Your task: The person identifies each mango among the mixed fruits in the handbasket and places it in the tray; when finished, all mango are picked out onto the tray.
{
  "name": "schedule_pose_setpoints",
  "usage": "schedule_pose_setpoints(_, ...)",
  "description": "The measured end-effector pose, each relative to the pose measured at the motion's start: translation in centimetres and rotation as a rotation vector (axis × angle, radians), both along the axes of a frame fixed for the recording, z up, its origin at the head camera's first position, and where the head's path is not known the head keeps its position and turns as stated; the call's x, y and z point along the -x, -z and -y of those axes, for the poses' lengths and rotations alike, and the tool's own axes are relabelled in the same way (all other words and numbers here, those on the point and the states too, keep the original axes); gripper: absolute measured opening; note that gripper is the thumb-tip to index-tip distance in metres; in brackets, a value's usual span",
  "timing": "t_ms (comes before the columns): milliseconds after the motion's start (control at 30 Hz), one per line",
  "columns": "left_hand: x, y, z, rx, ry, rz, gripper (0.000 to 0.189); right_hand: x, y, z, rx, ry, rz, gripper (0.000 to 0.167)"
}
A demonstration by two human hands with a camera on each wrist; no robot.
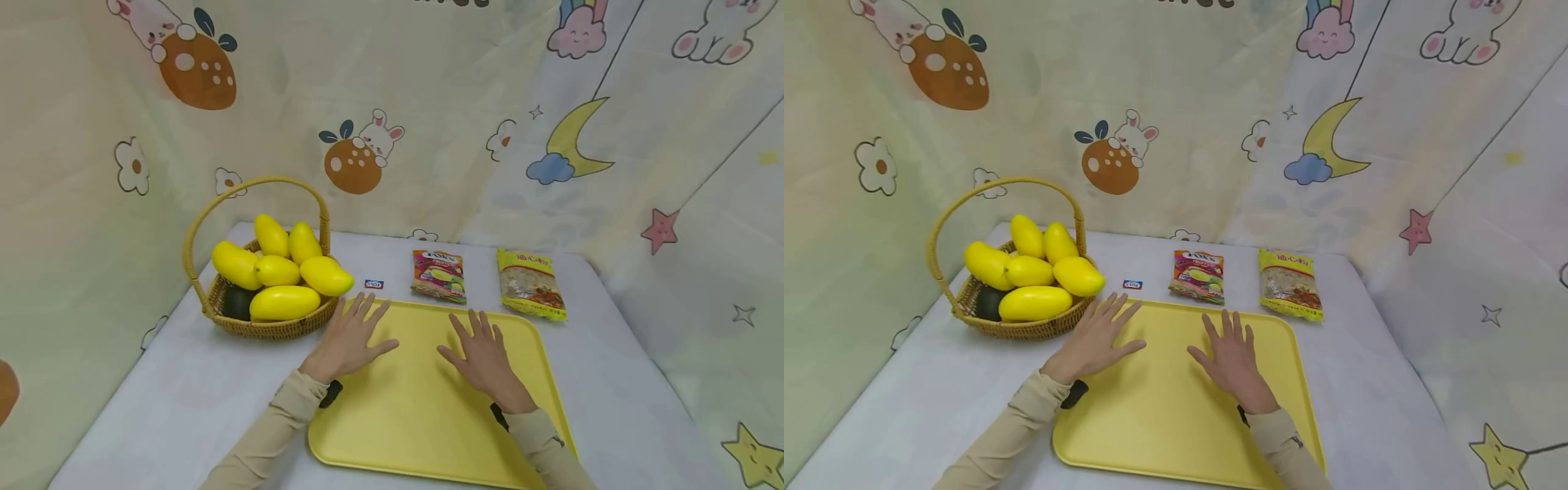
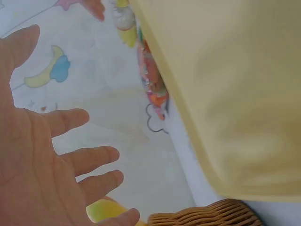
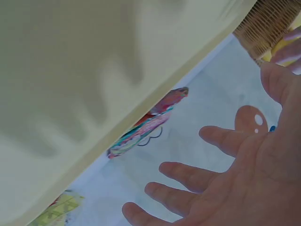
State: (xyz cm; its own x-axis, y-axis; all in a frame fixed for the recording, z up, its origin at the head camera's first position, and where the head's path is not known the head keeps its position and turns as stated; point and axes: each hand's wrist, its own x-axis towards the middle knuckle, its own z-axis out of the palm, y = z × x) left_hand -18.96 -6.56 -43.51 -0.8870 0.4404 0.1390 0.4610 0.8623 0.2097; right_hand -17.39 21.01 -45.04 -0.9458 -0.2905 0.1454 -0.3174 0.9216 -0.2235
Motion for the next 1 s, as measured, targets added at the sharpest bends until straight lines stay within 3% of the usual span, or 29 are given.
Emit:
schedule_pose_setpoints(233, -0.9, -2.8, 0.8, -0.11, 0.014, 0.039, 0.076, 1.3, -1.3, 2.0, -0.008, -0.039, 0.011, 0.072)
schedule_pose_setpoints(467, -1.8, -5.7, 2.6, -0.161, 0.011, -0.027, 0.076, 2.6, -2.4, 4.4, -0.003, -0.11, -0.038, 0.072)
schedule_pose_setpoints(633, -2.1, -7.6, 4.8, -0.185, -0.042, -0.033, 0.076, 3.6, -3.0, 5.9, 0.016, -0.162, -0.056, 0.07)
schedule_pose_setpoints(833, -2.4, -8.9, 8.1, -0.203, -0.109, -0.069, 0.077, 4.5, -3.3, 7.5, 0.046, -0.2, -0.017, 0.069)
schedule_pose_setpoints(1000, -3.3, -9.4, 10.7, -0.263, -0.153, -0.025, 0.078, 4.9, -3.8, 8.8, 0.039, -0.212, 0.01, 0.07)
